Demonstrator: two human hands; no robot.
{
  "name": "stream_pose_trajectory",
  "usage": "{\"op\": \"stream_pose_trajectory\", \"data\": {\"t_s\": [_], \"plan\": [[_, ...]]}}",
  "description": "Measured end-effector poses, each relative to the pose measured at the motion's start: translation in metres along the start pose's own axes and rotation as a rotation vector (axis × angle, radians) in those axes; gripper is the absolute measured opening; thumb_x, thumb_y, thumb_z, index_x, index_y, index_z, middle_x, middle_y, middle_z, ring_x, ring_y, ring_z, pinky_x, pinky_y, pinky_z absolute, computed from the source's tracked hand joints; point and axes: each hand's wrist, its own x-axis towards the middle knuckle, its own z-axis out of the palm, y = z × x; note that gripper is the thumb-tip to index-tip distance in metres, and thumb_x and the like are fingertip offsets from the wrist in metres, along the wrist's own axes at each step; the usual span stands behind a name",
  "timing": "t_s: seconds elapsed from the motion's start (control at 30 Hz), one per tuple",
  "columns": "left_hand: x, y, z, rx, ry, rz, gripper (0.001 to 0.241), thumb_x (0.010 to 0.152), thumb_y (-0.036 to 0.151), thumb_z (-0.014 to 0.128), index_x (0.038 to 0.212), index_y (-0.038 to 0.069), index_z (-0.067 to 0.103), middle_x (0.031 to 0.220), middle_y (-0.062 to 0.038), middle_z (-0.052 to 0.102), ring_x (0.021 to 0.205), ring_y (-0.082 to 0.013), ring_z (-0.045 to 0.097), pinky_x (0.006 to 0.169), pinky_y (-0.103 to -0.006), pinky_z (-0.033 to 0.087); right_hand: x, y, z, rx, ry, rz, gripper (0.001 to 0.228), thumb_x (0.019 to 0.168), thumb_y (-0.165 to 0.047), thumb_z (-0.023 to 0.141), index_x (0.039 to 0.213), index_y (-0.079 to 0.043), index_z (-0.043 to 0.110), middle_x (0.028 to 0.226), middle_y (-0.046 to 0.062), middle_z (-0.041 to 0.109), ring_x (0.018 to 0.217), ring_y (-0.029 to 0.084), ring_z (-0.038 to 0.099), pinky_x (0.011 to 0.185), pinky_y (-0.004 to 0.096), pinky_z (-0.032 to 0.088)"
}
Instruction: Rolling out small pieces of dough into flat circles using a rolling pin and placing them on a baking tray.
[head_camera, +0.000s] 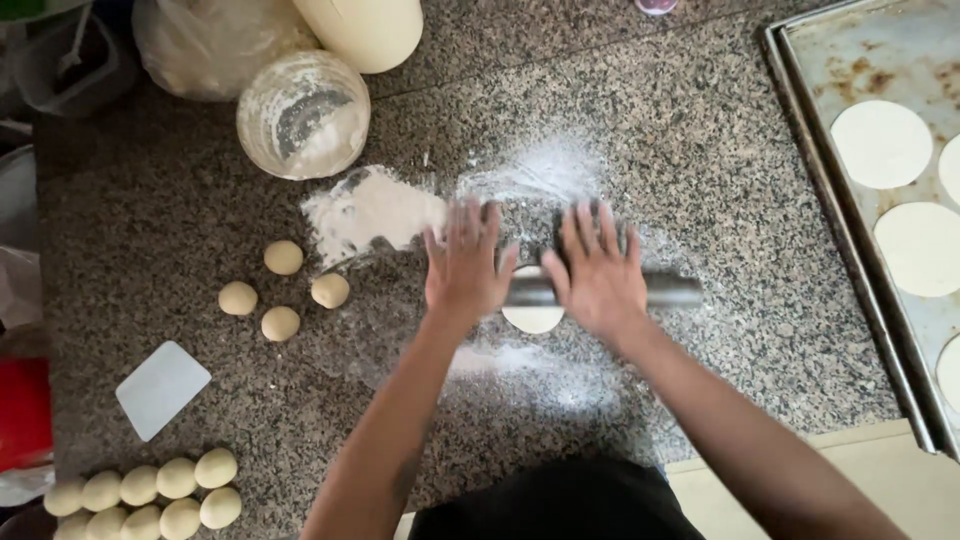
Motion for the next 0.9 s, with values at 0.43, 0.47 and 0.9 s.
{"op": "stream_pose_trajectory", "data": {"t_s": [0.43, 0.47, 0.9], "plan": [[-0.054, 0.002, 0.068, 0.048, 0.496, 0.11, 0.062, 0.098, 0.042, 0.047, 0.154, 0.016, 0.04, 0.152, -0.009, 0.045, 0.145, -0.0302, 0.037, 0.121, -0.06, 0.02, -0.035, 0.007, 0.087, -0.061, 0.712, -0.159, 0.075, 0.101, -0.063, 0.039, 0.151, -0.008, 0.05, 0.152, 0.012, 0.056, 0.145, 0.033, 0.045, 0.117, 0.057, 0.025], [-0.068, 0.003, 0.072, 0.043, 0.244, 0.088, 0.061, 0.105, 0.045, 0.031, 0.16, 0.018, 0.027, 0.168, -0.004, 0.025, 0.154, -0.0246, 0.021, 0.125, -0.0563, 0.008, -0.047, 0.006, 0.091, -0.025, 0.721, -0.212, 0.077, 0.098, -0.062, 0.044, 0.151, -0.006, 0.049, 0.156, 0.015, 0.05, 0.144, 0.035, 0.044, 0.113, 0.058, 0.03], [-0.041, 0.023, 0.119, -0.327, 0.51, 0.109, 0.052, 0.097, 0.025, 0.064, 0.142, 0.001, 0.055, 0.139, -0.021, 0.06, 0.135, -0.0399, 0.052, 0.112, -0.0547, 0.042, -0.061, 0.065, 0.075, 0.101, 0.395, 0.232, 0.052, 0.089, -0.044, 0.072, 0.138, -0.03, 0.063, 0.113, 0.002, 0.069, 0.1, 0.033, 0.07, 0.091, 0.052, 0.049]]}}
